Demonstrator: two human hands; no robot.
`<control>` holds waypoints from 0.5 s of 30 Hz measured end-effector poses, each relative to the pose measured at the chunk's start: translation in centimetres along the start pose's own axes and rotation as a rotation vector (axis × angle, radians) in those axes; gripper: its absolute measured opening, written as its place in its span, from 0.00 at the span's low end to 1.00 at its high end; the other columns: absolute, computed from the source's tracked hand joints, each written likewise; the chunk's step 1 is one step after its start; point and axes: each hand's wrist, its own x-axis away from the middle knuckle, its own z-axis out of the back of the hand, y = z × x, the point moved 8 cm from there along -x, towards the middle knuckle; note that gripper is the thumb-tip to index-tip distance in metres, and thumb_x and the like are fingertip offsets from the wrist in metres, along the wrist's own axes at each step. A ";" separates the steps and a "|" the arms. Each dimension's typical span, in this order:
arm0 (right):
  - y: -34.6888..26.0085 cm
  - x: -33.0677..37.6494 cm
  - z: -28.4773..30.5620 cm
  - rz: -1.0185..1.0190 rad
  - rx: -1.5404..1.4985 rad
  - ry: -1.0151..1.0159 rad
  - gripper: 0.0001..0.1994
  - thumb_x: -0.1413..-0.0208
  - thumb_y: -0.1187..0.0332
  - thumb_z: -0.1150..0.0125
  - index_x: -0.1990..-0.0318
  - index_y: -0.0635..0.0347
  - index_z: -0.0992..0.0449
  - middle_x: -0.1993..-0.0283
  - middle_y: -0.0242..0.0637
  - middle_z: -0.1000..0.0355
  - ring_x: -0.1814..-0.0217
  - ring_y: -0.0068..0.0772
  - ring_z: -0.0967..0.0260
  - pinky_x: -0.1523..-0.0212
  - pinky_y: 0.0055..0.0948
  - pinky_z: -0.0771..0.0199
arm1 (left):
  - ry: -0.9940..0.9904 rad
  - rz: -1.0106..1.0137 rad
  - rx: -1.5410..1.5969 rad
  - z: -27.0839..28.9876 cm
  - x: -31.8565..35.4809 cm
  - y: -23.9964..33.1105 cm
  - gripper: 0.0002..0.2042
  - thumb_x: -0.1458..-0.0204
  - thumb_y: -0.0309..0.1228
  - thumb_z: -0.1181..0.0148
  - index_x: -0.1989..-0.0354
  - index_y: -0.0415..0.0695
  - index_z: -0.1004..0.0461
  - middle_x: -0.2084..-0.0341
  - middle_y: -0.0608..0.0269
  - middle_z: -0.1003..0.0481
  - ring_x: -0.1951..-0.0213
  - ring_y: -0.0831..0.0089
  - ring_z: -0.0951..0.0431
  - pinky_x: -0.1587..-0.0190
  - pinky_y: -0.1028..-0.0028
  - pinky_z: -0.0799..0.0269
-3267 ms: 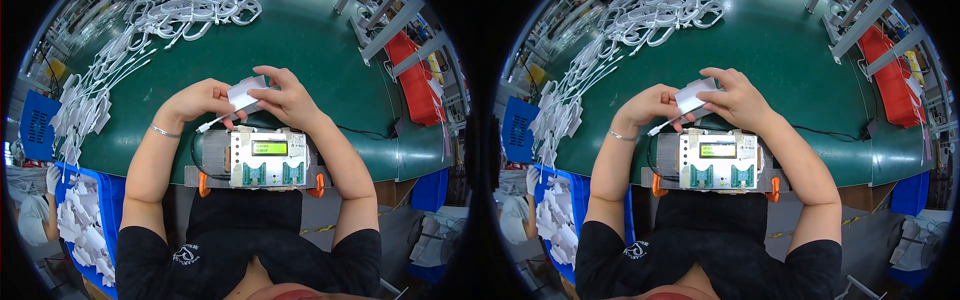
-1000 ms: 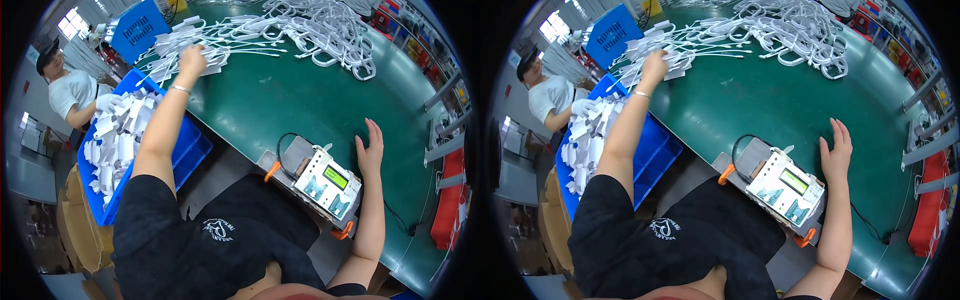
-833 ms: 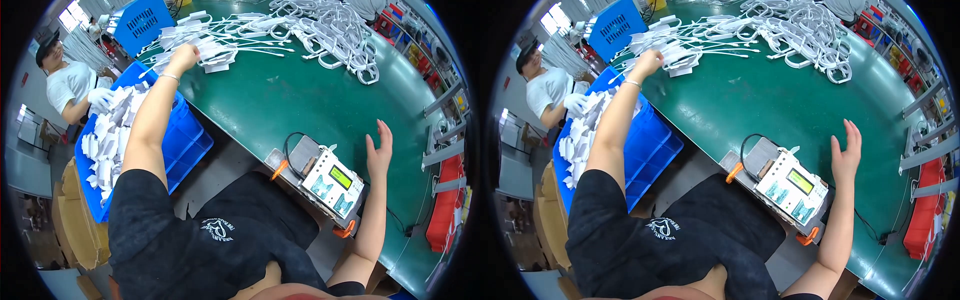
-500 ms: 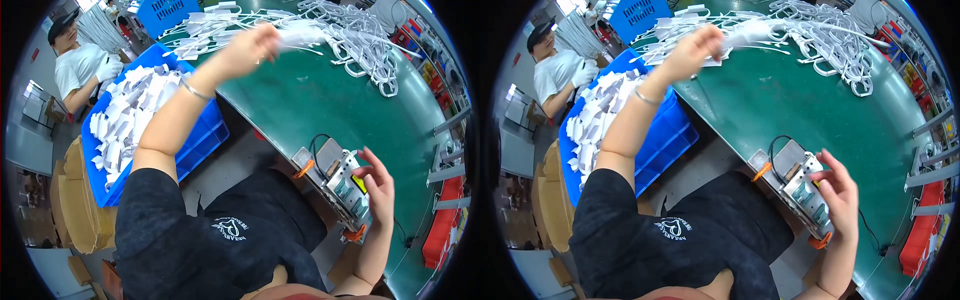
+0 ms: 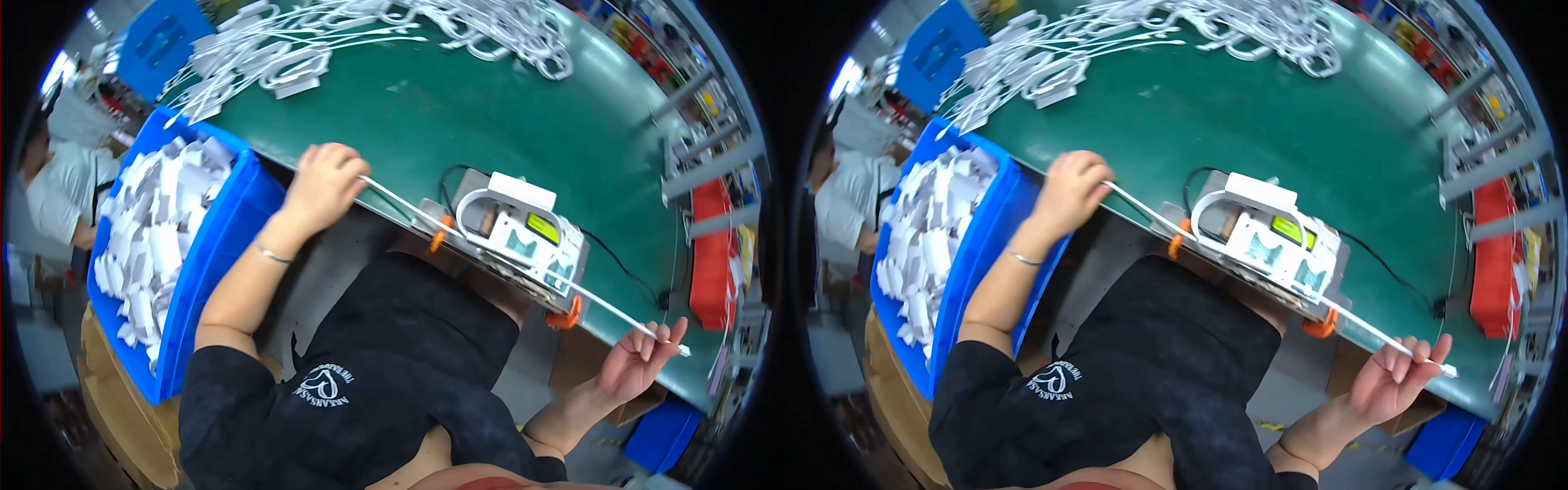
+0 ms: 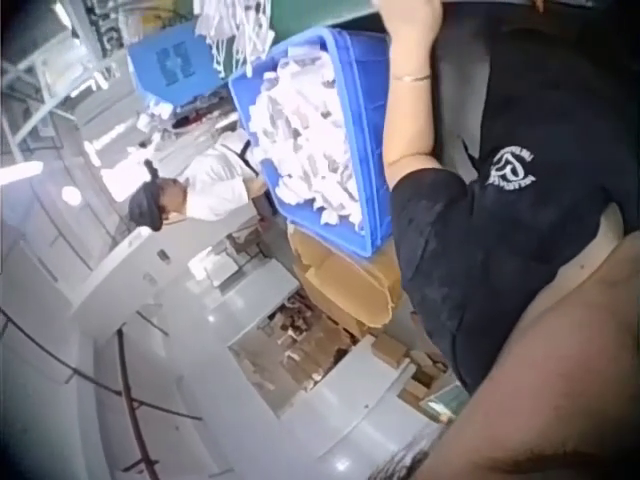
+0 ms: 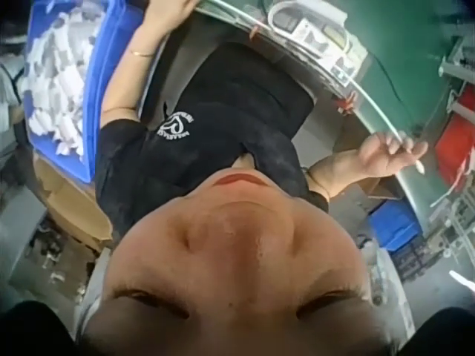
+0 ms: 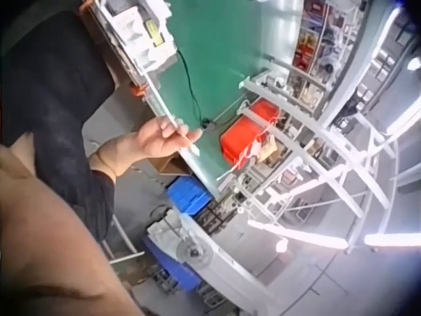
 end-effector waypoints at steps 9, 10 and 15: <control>6.1 5.3 1.1 -0.526 0.652 0.064 0.14 0.42 0.66 0.51 0.77 0.65 0.30 0.85 0.31 0.38 0.87 0.18 0.44 0.86 0.18 0.47 | -0.431 0.348 1.131 2.1 -1.3 0.8 0.07 0.52 0.19 0.46 0.64 0.37 0.28 0.72 0.62 0.26 0.76 0.83 0.32 0.74 0.83 0.35; 8.8 5.9 0.8 -0.723 0.713 0.122 0.13 0.44 0.67 0.49 0.78 0.65 0.30 0.84 0.32 0.36 0.87 0.18 0.43 0.84 0.18 0.46 | -0.455 0.305 1.256 2.1 -1.1 1.8 0.10 0.52 0.20 0.46 0.61 0.36 0.30 0.71 0.59 0.25 0.75 0.82 0.31 0.73 0.84 0.34; 13.3 6.5 3.1 -0.703 0.468 0.255 0.16 0.42 0.68 0.49 0.83 0.60 0.34 0.88 0.31 0.39 0.89 0.19 0.46 0.84 0.19 0.46 | -0.440 0.290 1.717 -0.9 -2.2 8.8 0.14 0.53 0.28 0.40 0.59 0.38 0.33 0.73 0.60 0.26 0.73 0.80 0.29 0.69 0.82 0.34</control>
